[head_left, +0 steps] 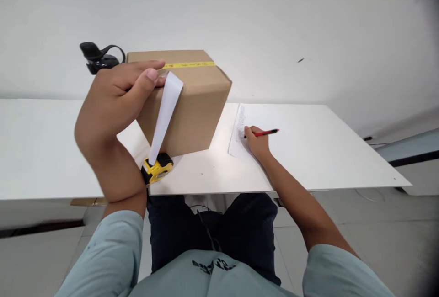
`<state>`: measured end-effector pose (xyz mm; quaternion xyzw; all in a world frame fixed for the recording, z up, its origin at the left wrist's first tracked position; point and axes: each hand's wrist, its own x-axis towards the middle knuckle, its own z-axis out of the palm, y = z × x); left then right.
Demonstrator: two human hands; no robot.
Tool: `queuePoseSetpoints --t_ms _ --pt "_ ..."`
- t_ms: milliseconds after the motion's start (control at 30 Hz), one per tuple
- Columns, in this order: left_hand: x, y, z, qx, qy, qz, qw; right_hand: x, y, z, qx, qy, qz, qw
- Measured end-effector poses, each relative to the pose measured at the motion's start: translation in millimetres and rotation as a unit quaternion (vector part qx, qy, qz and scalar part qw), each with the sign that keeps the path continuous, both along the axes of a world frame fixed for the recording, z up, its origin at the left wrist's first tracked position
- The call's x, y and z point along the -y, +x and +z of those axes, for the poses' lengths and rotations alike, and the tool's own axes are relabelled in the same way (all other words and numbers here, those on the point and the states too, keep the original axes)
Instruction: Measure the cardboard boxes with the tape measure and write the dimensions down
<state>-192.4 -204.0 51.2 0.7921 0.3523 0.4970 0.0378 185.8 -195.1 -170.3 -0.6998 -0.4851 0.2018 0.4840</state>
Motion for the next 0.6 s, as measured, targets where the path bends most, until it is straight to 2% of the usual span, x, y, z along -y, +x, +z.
queuePoseSetpoints --t_ms 133,267,367,467,600 --pt "2 1 -1.2 -0.005 -0.010 0.003 1.000 6 -1 -0.3 0.033 0.024 -0.016 0.999" --pt "4 1 -2.3 -0.006 -0.051 0.001 0.999 13 -2 -4.5 0.063 0.009 0.031 0.997" --pt "5 1 -2.7 -0.018 -0.082 0.015 0.996 13 -3 -11.3 0.161 0.010 0.053 0.986" --pt "4 0 -3.6 -0.028 -0.092 0.023 0.995 6 -4 -19.0 0.245 -0.027 0.043 0.968" --pt "0 -1 -3.7 -0.019 -0.084 0.010 0.996 -4 -5 -21.6 0.268 -0.065 0.031 0.961"
